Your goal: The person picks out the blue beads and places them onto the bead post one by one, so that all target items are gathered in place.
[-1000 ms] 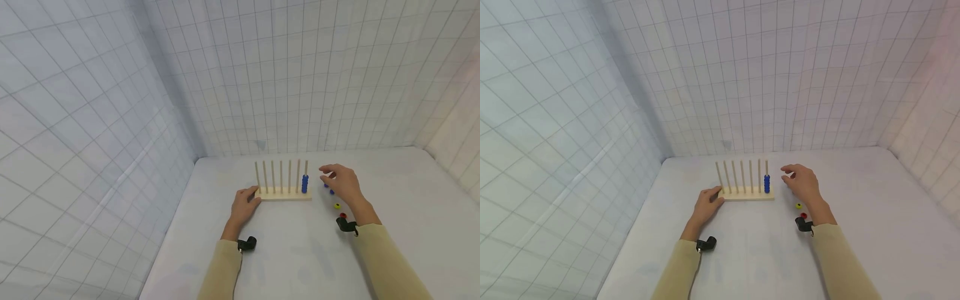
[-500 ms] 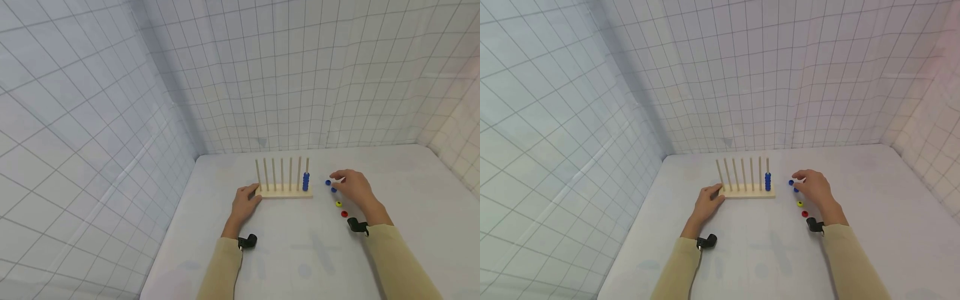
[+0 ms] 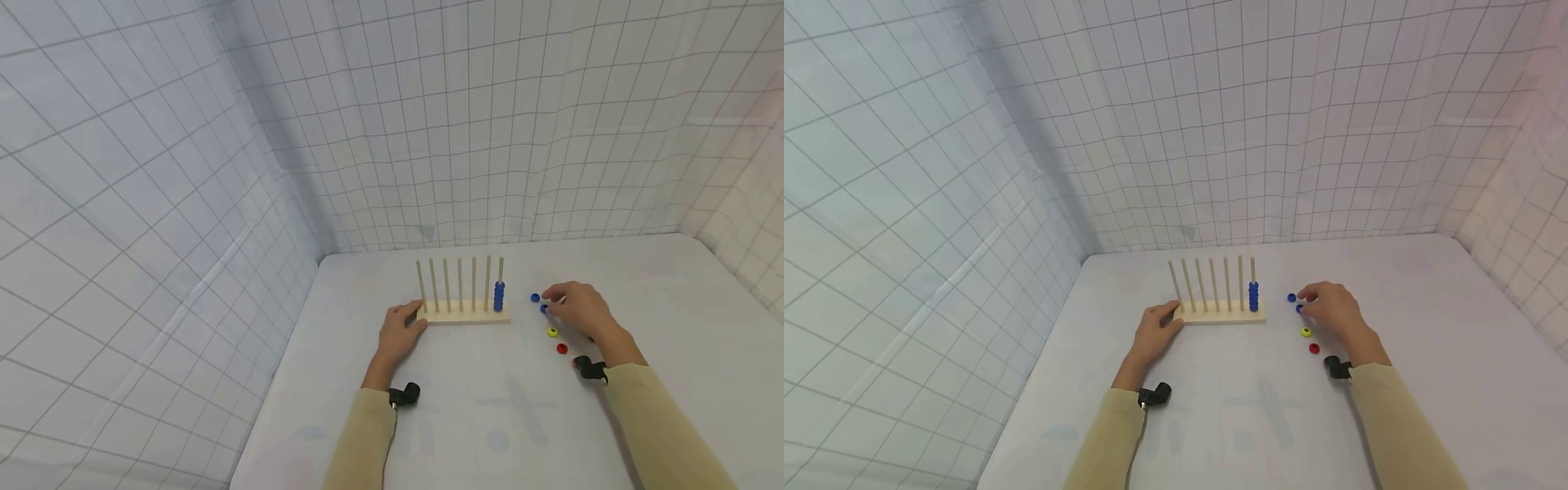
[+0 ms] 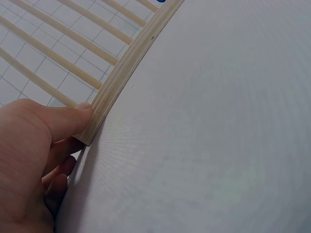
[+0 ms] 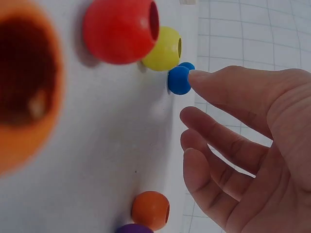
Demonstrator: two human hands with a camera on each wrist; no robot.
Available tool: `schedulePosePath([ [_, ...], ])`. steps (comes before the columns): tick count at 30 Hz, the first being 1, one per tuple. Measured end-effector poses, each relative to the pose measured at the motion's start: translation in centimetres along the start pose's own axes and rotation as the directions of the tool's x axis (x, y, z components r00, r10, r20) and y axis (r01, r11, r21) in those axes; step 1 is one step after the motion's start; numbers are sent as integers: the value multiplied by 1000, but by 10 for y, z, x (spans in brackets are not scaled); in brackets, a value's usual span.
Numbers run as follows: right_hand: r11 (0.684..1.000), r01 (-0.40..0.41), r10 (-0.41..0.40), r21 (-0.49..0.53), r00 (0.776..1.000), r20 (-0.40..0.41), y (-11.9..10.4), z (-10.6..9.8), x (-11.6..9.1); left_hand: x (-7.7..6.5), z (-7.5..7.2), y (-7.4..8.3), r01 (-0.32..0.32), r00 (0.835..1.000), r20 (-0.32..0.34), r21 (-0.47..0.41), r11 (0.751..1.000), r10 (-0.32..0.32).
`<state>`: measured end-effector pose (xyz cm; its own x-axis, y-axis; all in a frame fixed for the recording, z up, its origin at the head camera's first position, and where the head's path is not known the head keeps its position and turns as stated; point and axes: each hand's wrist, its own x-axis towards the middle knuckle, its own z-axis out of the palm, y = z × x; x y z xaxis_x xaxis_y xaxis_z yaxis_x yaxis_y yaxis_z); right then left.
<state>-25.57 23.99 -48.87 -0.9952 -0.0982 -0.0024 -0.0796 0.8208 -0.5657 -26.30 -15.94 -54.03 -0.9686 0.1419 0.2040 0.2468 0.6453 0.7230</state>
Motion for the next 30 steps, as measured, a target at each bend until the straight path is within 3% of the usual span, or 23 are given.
schedulePosePath([
  [14,999,-37,38,-35,999,28,-1,2,9,2,1,2,-1,1000,2,-7,1000,1],
  [24,999,-13,13,-31,1000,11,0,6,6,1,1,-1,-16,1000,-6,6,1000,16],
  [30,999,-15,15,-31,1000,1,0,7,5,-3,1,-2,-62,997,-41,27,998,63],
])
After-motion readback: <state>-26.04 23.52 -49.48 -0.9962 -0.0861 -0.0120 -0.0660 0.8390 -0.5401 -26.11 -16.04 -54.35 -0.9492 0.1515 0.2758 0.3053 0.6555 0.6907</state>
